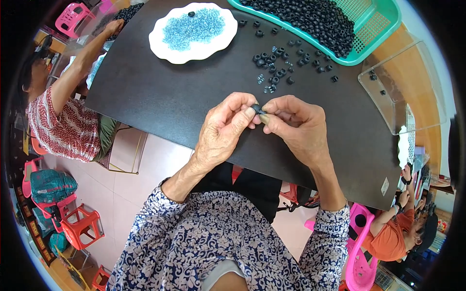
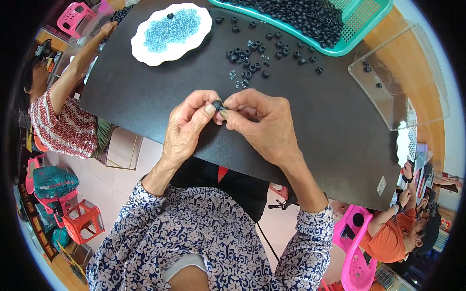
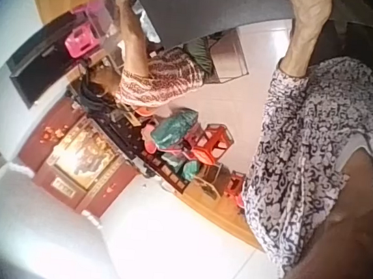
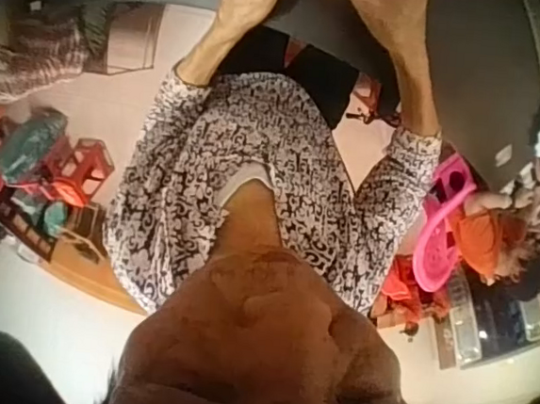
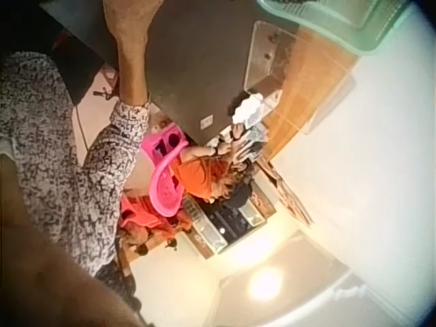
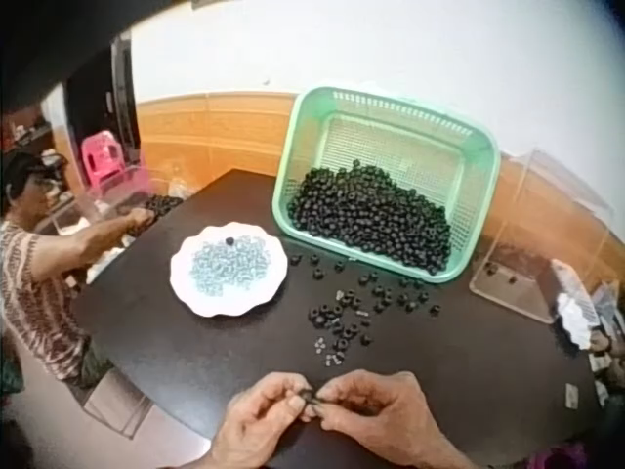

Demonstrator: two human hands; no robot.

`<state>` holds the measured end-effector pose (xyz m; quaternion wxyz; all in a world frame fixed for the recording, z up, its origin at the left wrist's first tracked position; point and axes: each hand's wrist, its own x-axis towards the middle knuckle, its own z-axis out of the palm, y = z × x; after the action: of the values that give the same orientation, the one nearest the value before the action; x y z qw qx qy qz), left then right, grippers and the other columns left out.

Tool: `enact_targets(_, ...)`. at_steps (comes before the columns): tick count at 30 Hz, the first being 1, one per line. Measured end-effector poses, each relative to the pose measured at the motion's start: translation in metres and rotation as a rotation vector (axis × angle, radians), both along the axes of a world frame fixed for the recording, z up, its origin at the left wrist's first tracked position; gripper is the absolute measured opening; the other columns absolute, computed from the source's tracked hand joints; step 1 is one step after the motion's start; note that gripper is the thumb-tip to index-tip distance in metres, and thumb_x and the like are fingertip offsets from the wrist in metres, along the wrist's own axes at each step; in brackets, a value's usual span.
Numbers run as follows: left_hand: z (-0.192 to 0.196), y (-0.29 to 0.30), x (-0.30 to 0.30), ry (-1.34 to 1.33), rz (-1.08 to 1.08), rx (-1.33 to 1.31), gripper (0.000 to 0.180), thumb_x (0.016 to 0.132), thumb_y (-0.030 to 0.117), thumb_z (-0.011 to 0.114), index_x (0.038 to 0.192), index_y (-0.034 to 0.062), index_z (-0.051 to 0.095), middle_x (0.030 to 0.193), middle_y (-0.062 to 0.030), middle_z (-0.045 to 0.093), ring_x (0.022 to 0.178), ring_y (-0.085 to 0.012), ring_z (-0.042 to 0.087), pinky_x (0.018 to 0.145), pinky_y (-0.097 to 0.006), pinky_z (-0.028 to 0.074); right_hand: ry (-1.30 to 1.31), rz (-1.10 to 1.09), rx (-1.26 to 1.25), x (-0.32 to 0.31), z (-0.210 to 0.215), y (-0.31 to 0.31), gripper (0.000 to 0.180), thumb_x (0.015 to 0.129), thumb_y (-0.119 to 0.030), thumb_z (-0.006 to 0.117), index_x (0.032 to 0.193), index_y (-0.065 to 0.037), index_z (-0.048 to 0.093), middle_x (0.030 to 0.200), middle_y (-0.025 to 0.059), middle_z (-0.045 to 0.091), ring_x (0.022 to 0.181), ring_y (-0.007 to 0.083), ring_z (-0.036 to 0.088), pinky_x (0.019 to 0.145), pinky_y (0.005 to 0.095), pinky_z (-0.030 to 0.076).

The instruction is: Assembling small components by inserting blue beads into black rings.

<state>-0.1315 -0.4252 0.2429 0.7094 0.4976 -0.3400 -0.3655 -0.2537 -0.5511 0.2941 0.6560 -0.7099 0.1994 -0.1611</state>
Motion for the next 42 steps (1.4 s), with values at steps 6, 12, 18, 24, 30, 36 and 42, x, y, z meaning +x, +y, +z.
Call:
enact_targets(6,0.001,0.000,0.004,0.164,-0.068,0.002,0.024,0.100,0.018,0.052,0.108,-0.0033,0.057,0.086,-0.0036,0.061,0.079,-0.0087,0.056,0.075,-0.023,0.047,-0.163,-0.023,0.093,0.001,-0.010,0.005,0.014,0.086,0.004,0.066,0.099,0.007,0.063,0.091,0.0091,0.067,0.080,0.0123,0.065,0.070,0.0231,0.054)
enact_targets(12,-0.006,-0.001,0.006,0.213,-0.116,-0.036,0.028,0.098,0.019,0.054,0.113,-0.0053,0.055,0.090,-0.0059,0.061,0.084,-0.0114,0.058,0.080,-0.024,0.048,-0.220,-0.078,0.132,0.002,-0.015,0.009,0.013,0.086,0.004,0.067,0.098,0.006,0.063,0.090,0.0087,0.067,0.077,0.0118,0.064,0.070,0.0233,0.053)
enact_targets(18,-0.010,-0.004,0.008,0.235,-0.115,-0.048,0.028,0.098,0.020,0.055,0.113,-0.0044,0.055,0.090,-0.0050,0.060,0.084,-0.0112,0.057,0.080,-0.026,0.048,-0.196,-0.114,0.155,0.004,-0.017,0.009,0.012,0.086,0.002,0.067,0.097,0.004,0.065,0.087,0.0066,0.068,0.076,0.0106,0.063,0.069,0.0221,0.052)
enact_targets(24,-0.009,-0.005,0.008,0.213,-0.090,-0.031,0.028,0.097,0.021,0.056,0.112,-0.0038,0.056,0.089,-0.0044,0.060,0.084,-0.0109,0.058,0.080,-0.025,0.048,-0.190,-0.133,0.137,0.005,-0.023,0.010,0.012,0.085,0.003,0.068,0.097,0.003,0.065,0.090,0.0065,0.067,0.078,0.0102,0.062,0.074,0.0227,0.051)
enact_targets(30,-0.011,-0.006,0.011,0.288,-0.135,-0.037,0.028,0.097,0.020,0.056,0.111,-0.0037,0.057,0.089,-0.0051,0.062,0.081,-0.0125,0.060,0.079,-0.027,0.049,-0.241,-0.063,0.090,0.004,-0.034,0.004,0.013,0.084,0.006,0.068,0.095,0.003,0.064,0.095,0.0067,0.065,0.085,0.0111,0.061,0.078,0.0243,0.050)
enact_targets(36,-0.006,-0.011,0.011,0.507,-0.239,-0.056,0.025,0.098,0.019,0.054,0.111,-0.0024,0.058,0.086,-0.0048,0.062,0.080,-0.0122,0.060,0.076,-0.026,0.050,-0.288,-0.023,0.104,0.004,-0.033,0.001,0.020,0.083,0.006,0.069,0.102,0.003,0.063,0.091,0.0037,0.061,0.083,0.0098,0.059,0.075,0.0239,0.049)
enact_targets(42,-0.003,-0.009,0.010,0.361,-0.243,-0.007,0.027,0.101,0.020,0.046,0.112,-0.0022,0.057,0.093,-0.0048,0.061,0.083,-0.0107,0.059,0.079,-0.025,0.048,-0.178,0.015,-0.226,0.006,-0.031,-0.009,0.036,0.078,0.004,0.072,0.114,0.002,0.065,0.088,0.0022,0.059,0.076,0.0089,0.054,0.067,0.0225,0.045)
